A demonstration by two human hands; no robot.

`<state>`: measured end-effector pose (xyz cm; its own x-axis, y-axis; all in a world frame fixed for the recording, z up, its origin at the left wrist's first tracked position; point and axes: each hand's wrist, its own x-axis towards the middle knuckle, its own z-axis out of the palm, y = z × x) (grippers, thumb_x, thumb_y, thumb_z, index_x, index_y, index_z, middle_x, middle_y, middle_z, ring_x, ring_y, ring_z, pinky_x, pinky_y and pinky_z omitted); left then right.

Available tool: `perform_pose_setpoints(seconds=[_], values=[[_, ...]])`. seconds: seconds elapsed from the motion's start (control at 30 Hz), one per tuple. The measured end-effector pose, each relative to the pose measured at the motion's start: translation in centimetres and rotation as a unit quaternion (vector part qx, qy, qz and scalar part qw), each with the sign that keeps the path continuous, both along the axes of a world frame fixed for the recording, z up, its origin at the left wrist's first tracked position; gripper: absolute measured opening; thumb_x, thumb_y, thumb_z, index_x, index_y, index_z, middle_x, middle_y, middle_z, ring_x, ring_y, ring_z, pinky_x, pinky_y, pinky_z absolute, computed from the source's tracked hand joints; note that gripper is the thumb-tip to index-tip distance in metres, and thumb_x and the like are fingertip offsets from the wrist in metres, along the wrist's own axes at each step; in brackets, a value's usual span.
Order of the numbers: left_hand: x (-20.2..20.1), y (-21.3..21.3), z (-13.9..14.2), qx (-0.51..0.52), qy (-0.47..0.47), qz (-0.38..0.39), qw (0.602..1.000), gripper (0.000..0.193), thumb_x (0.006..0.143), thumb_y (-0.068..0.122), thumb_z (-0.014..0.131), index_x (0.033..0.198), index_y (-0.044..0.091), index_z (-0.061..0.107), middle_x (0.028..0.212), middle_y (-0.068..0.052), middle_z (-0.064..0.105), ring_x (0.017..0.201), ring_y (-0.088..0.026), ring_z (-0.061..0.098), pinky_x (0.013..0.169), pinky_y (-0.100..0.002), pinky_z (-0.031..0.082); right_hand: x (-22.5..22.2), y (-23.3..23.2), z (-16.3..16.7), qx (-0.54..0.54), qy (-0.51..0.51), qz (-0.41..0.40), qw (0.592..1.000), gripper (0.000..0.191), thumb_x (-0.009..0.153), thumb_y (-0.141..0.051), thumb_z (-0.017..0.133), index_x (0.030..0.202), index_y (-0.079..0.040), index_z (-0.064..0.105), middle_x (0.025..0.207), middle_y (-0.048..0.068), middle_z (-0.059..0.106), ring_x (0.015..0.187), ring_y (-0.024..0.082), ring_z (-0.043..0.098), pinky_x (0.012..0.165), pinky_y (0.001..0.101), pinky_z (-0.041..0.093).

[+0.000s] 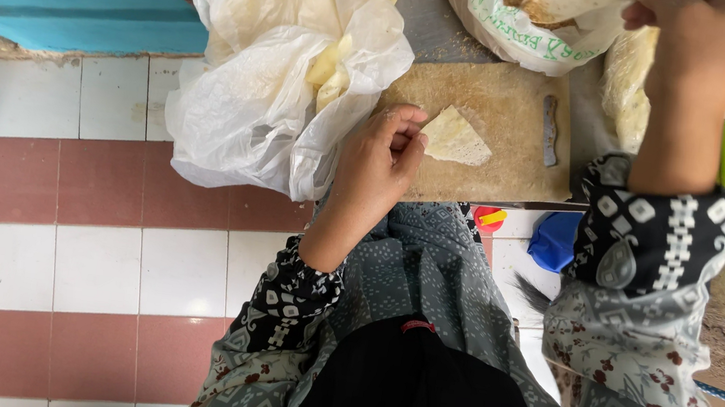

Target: The person sits on the floor at a low table and folds triangular pastry wrappers into cones. They spoon a brown filling from a plastic bag onto a wrapper, fold the wrapper over the filling into a triangular pocket, and set the filled pastry aside, repeating with new wrappers.

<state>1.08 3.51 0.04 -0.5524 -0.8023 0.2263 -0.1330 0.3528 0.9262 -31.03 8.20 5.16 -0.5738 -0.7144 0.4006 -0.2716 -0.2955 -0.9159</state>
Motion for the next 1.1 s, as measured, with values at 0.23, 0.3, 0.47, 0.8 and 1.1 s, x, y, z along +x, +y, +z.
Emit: perform_pose_setpoints(seconds=[0.23, 0.3, 0.47, 0.8, 1.1], values=[[0.0, 0.1, 0.1, -0.004, 0.001, 0.002, 1.0, 0.024, 0.096, 0.006, 0.07, 0.118, 0.004, 0.06, 0.092, -0.008, 0.072, 0.078, -0.016, 0.075, 0.068, -0.028, 0.061, 4.6, 5.3, 1.7, 0.055, -0.069, -0.001, 0.996, 0.009, 0.099, 0.018, 0.064, 0.099, 0.011, 0.069, 0.093, 0.019, 0.072, 0.068, 0.02, 0.069, 0.064, 0.0302, 0.058], [-0.2, 0.2, 0.1, 0.001, -0.002, -0.003, 1.0, 0.026, 0.096, 0.005, 0.07, 0.12, 0.004, 0.059, 0.092, -0.008, 0.072, 0.078, -0.017, 0.075, 0.069, -0.029, 0.061, 5.4, 6.0, 0.9, 0.062, -0.078, 0.009, 0.995, 0.012, 0.098, 0.019, 0.063, 0.102, 0.011, 0.07, 0.095, 0.019, 0.073, 0.07, 0.02, 0.07, 0.065, 0.0298, 0.059], [-0.5, 0.6, 0.1, -0.004, 0.001, 0.003, 1.0, 0.031, 0.095, 0.004, 0.07, 0.124, 0.005, 0.058, 0.093, -0.008, 0.071, 0.078, -0.019, 0.074, 0.072, -0.03, 0.06, 7.8, 7.1, -1.6, 0.075, -0.074, 0.034, 0.994, 0.011, 0.1, 0.018, 0.065, 0.104, 0.009, 0.071, 0.097, 0.019, 0.074, 0.076, 0.02, 0.072, 0.066, 0.0286, 0.061], [-0.2, 1.2, 0.3, -0.032, -0.006, 0.023, 0.999, 0.032, 0.095, 0.004, 0.07, 0.125, 0.007, 0.056, 0.089, -0.005, 0.07, 0.074, -0.017, 0.071, 0.068, -0.031, 0.057, 15.6, 9.8, -0.5, 0.046, 0.414, -0.039, 0.908, 0.02, 0.097, 0.022, 0.067, 0.108, 0.005, 0.07, 0.109, 0.018, 0.073, 0.101, 0.027, 0.075, 0.084, 0.0328, 0.061], [-1.0, 1.2, -0.4, -0.057, 0.022, 0.008, 0.998, 0.034, 0.097, 0.004, 0.068, 0.128, 0.008, 0.054, 0.092, -0.004, 0.071, 0.077, -0.017, 0.071, 0.07, -0.031, 0.057, 15.7, 9.6, 0.5, -0.007, 0.491, -0.034, 0.871, 0.022, 0.089, 0.022, 0.068, 0.105, 0.007, 0.068, 0.107, 0.021, 0.072, 0.095, 0.032, 0.074, 0.081, 0.0384, 0.06]])
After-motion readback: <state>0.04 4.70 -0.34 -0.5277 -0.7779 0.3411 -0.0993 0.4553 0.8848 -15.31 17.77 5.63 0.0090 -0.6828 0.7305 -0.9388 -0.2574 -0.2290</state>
